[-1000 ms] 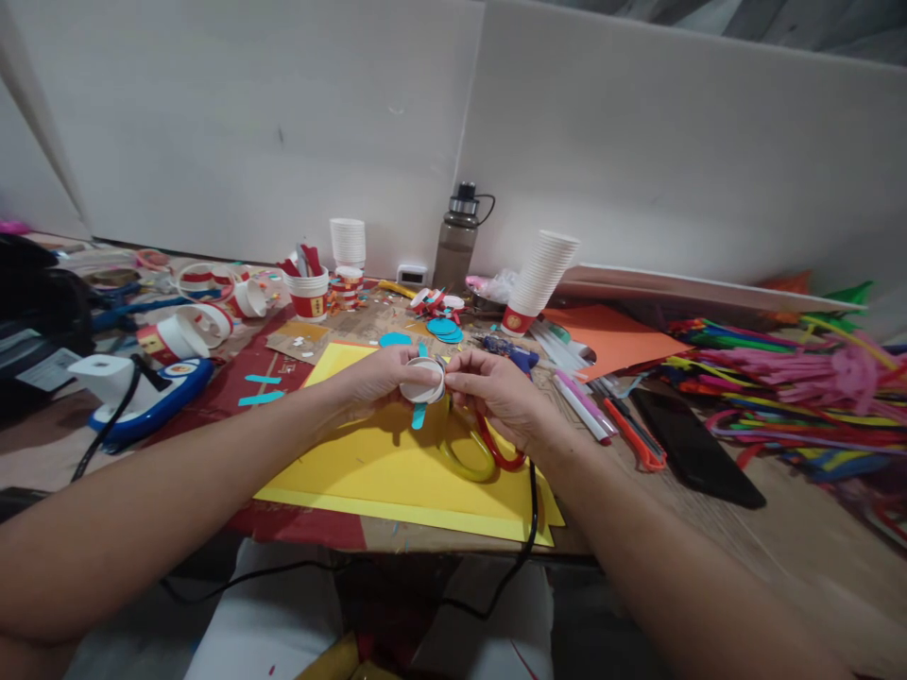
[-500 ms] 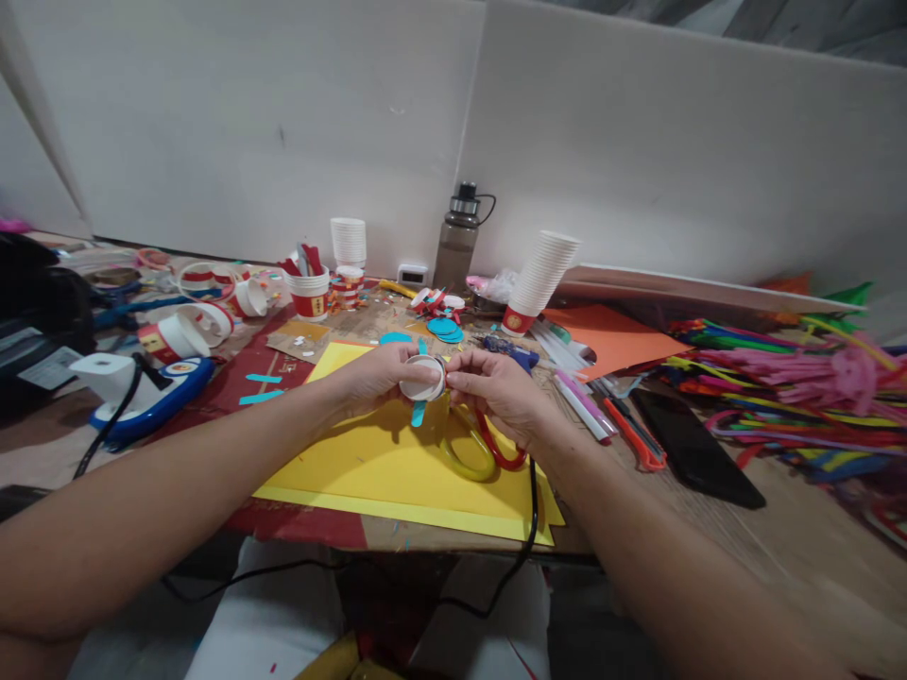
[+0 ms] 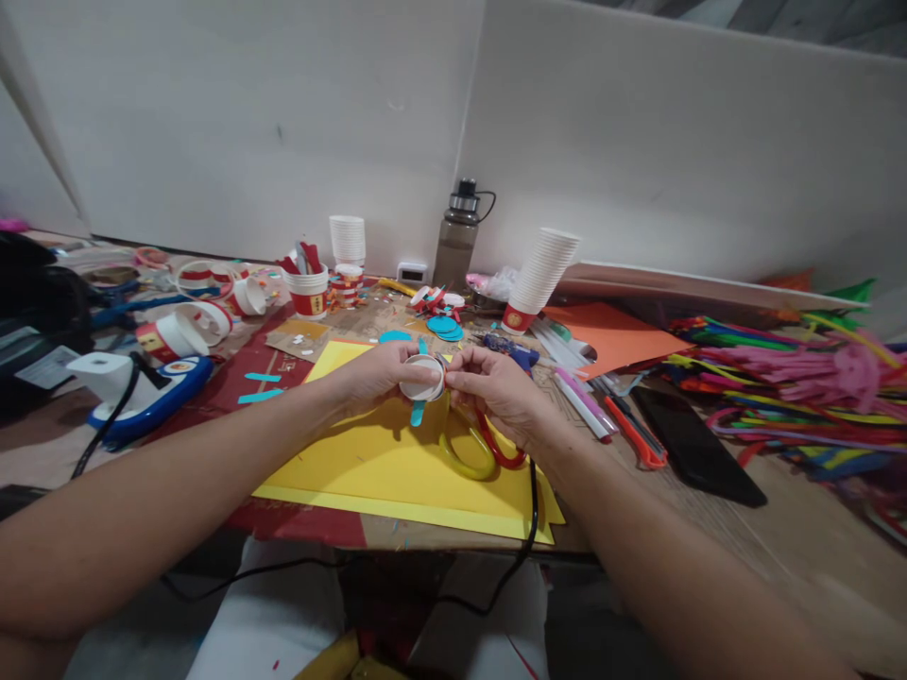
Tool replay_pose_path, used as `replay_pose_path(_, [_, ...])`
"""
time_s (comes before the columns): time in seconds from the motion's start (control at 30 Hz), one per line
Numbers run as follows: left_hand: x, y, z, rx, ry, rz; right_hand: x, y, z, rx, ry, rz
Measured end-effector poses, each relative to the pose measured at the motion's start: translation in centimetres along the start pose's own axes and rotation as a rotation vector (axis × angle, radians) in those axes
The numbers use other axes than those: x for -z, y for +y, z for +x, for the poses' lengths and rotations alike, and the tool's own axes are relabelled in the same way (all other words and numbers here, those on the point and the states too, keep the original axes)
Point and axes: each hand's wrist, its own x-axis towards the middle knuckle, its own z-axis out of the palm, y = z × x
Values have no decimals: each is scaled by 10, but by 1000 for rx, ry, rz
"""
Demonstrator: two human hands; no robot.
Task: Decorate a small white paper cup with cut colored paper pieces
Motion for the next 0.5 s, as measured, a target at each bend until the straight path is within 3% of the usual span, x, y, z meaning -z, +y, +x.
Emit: replay_pose_path(0.5, [0,1,0,32,-9,-14,2,0,1,7,-10,-26])
